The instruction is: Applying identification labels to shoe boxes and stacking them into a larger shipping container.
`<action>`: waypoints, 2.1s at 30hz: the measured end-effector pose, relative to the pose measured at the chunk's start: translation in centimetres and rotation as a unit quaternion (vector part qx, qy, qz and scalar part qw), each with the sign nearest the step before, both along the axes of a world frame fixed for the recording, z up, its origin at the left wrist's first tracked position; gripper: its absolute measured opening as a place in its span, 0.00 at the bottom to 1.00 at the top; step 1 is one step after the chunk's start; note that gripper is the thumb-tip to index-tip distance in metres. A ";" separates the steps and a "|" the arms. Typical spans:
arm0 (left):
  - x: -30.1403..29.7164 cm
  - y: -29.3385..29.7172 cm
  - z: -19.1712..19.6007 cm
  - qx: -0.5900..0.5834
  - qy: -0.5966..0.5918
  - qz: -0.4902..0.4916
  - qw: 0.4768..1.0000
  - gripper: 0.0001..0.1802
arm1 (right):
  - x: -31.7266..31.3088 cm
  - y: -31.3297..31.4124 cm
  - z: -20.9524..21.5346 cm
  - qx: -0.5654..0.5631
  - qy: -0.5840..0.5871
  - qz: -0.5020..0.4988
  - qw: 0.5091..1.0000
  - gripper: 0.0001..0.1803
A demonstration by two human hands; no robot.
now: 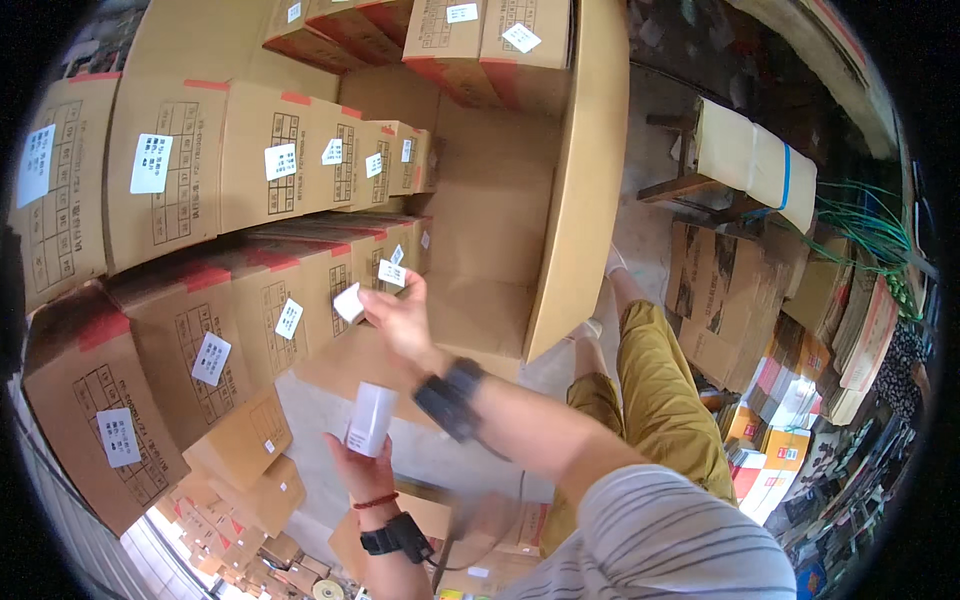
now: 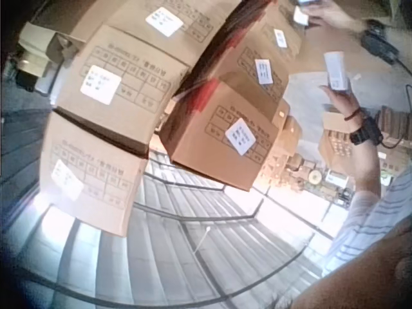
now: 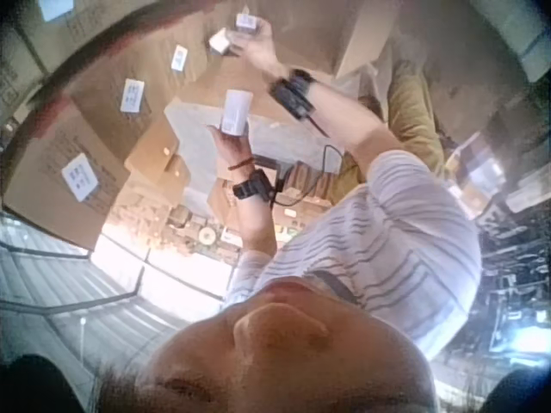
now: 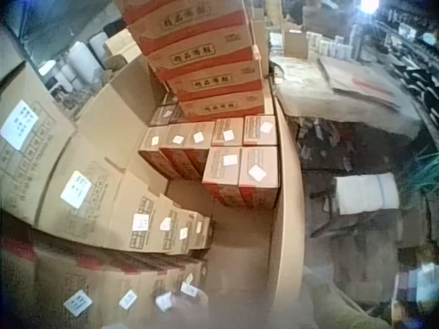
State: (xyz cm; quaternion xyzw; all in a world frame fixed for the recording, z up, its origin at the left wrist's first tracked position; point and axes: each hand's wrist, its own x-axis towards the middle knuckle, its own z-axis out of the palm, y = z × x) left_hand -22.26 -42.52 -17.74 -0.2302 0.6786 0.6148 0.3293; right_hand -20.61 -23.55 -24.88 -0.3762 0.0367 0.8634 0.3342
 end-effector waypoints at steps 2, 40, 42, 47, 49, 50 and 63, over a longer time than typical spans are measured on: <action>1.3 -1.0 -0.4 -0.060 0.039 -0.025 0.997 0.28 | -3.4 -0.6 -1.4 -0.038 -0.055 -0.026 0.997 0.37; 8.6 -1.3 -0.9 -0.195 0.153 -0.197 0.949 0.16 | -6.8 -3.2 -11.3 0.065 -0.337 0.032 0.939 0.25; 8.7 -1.2 -1.0 -0.187 0.150 -0.200 0.950 0.16 | -6.4 -3.2 -10.9 0.111 -0.262 0.010 0.959 0.28; 9.0 -2.8 -0.8 -0.217 0.185 -0.236 0.929 0.15 | -6.3 -2.1 -7.0 0.193 -0.200 0.312 0.909 0.40; 9.6 -2.2 -1.3 -0.226 0.193 -0.265 0.917 0.15 | -6.3 -1.8 -6.8 0.165 -0.151 0.212 0.951 0.43; 9.5 -2.7 -1.0 -0.254 0.206 -0.287 0.901 0.14 | -5.7 -1.9 -5.9 0.136 -0.098 0.247 0.954 0.44; 10.2 -3.6 0.8 -0.368 0.304 -0.334 0.813 0.17 | -4.2 -1.7 0.6 0.071 0.047 0.224 0.971 0.39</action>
